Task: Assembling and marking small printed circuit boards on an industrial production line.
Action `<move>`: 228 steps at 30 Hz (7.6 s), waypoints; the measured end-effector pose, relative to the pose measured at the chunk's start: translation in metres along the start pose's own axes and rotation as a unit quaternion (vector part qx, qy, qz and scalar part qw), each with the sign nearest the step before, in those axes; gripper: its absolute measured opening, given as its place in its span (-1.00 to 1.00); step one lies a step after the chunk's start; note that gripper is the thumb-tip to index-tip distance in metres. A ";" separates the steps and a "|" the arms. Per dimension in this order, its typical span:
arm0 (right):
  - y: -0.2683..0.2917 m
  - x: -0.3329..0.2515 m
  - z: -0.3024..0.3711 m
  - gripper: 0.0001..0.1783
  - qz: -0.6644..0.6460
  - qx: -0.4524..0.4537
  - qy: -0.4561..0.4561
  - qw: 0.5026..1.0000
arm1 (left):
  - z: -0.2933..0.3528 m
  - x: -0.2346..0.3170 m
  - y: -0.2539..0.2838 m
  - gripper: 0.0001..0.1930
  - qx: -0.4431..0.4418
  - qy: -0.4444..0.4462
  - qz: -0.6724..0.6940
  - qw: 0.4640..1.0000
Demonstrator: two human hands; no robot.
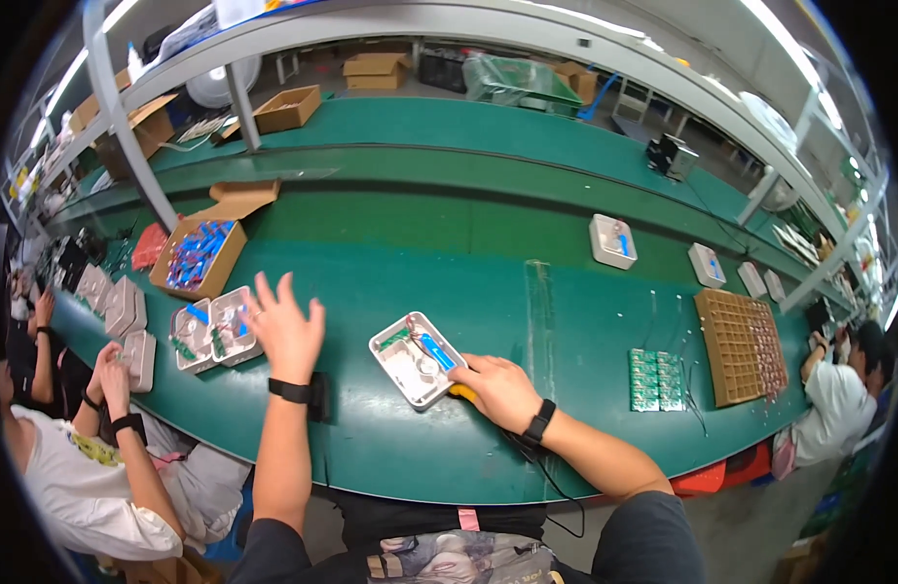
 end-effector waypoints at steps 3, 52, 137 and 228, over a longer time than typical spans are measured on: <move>0.012 0.018 -0.026 -0.78 -0.011 0.014 -0.016 1.000 | 0.011 -0.015 -0.024 -0.49 -0.043 0.031 -0.038 0.998; -0.007 -0.042 -0.046 -0.56 0.025 0.064 0.163 0.984 | 0.021 0.069 -0.015 -0.83 -0.113 -0.162 0.358 0.913; -0.001 -0.008 -0.079 -0.69 -0.074 0.024 0.214 0.974 | 0.028 0.076 -0.036 -0.60 -0.194 -0.055 0.613 0.764; -0.015 -0.006 -0.079 -0.80 -0.096 -0.083 -0.028 0.992 | 0.031 0.093 -0.012 -0.84 -0.228 -0.196 0.485 0.821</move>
Point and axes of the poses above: each hand's wrist, its own z-axis away from the middle knuckle, its own y-axis out of the back of the hand, x = y × z, the point moved 5 cm from there along -z, towards the middle knuckle, and after that the axes turned 15 degrees about -y, right-handed, at the moved point
